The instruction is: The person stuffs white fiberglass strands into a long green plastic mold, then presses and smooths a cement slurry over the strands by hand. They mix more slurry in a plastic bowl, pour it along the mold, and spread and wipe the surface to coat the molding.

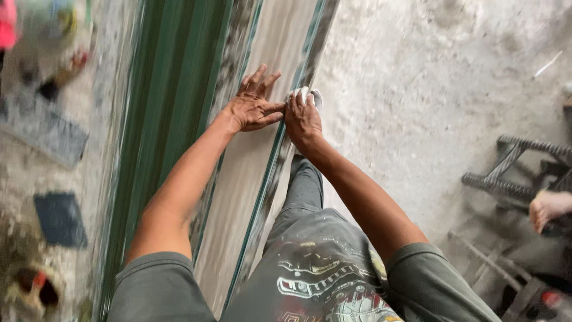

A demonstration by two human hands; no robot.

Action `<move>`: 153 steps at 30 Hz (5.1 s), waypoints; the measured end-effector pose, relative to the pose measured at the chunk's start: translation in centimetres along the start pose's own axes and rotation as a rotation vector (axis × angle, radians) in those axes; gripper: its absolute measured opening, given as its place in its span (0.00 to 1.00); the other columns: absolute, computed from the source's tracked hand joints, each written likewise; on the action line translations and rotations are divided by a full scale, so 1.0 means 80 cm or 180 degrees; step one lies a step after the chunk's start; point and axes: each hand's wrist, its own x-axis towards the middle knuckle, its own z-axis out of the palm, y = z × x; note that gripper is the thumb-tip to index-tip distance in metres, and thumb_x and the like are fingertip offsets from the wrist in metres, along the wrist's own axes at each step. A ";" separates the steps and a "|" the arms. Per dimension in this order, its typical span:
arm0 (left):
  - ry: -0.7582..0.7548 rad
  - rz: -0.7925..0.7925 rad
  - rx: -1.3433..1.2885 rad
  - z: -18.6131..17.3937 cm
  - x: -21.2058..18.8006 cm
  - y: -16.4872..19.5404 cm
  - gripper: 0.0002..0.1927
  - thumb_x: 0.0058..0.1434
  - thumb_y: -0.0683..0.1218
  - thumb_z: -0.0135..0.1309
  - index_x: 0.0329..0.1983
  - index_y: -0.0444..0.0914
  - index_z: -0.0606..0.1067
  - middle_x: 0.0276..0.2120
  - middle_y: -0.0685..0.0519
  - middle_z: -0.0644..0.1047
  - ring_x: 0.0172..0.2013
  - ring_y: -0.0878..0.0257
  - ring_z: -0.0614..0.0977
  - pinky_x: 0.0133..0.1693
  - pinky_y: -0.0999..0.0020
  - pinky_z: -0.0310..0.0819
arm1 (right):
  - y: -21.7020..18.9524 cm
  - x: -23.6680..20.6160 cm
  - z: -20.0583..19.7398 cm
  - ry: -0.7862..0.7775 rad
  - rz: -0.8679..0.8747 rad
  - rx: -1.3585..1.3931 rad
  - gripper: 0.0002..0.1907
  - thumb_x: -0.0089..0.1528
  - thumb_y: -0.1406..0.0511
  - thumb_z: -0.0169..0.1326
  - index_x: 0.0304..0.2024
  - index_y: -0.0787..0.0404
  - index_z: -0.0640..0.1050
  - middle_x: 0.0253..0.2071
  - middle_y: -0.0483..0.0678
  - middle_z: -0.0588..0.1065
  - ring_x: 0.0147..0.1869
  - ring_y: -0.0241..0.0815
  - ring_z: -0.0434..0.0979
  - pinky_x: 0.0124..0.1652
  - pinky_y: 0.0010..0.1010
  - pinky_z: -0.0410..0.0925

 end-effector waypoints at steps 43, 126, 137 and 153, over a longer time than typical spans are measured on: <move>0.1291 -0.1126 -0.0846 -0.374 0.959 -0.330 0.19 0.70 0.66 0.50 0.41 0.52 0.84 0.75 0.46 0.60 0.76 0.40 0.50 0.74 0.40 0.40 | 0.882 0.679 -0.083 0.0419 -0.0492 0.2105 0.18 0.63 0.68 0.54 0.55 0.69 0.74 0.43 0.61 0.72 0.50 0.59 0.72 0.51 0.49 0.69; 0.1926 -0.4337 -0.0577 -0.478 1.289 -0.393 0.36 0.72 0.62 0.44 0.67 0.27 0.69 0.75 0.34 0.53 0.75 0.38 0.50 0.71 0.38 0.43 | 1.140 1.187 -0.248 -0.0201 -0.2769 0.2677 0.33 0.73 0.56 0.40 0.71 0.77 0.58 0.70 0.72 0.60 0.74 0.71 0.60 0.67 0.54 0.60; 0.0582 -0.4899 -0.0724 -0.509 1.240 -0.483 0.36 0.75 0.66 0.28 0.68 0.36 0.70 0.75 0.42 0.56 0.77 0.44 0.48 0.74 0.39 0.34 | 1.048 1.274 -0.297 0.0167 -0.5055 0.0076 0.18 0.68 0.64 0.46 0.57 0.68 0.74 0.58 0.66 0.74 0.64 0.63 0.73 0.65 0.51 0.64; 0.3592 -0.6081 0.0401 -0.420 1.201 -0.389 0.26 0.73 0.56 0.51 0.60 0.30 0.72 0.62 0.34 0.70 0.68 0.34 0.66 0.71 0.31 0.49 | 0.974 1.317 -0.305 0.2417 -0.6738 -0.3238 0.45 0.66 0.44 0.51 0.81 0.52 0.54 0.79 0.58 0.50 0.78 0.59 0.52 0.67 0.63 0.52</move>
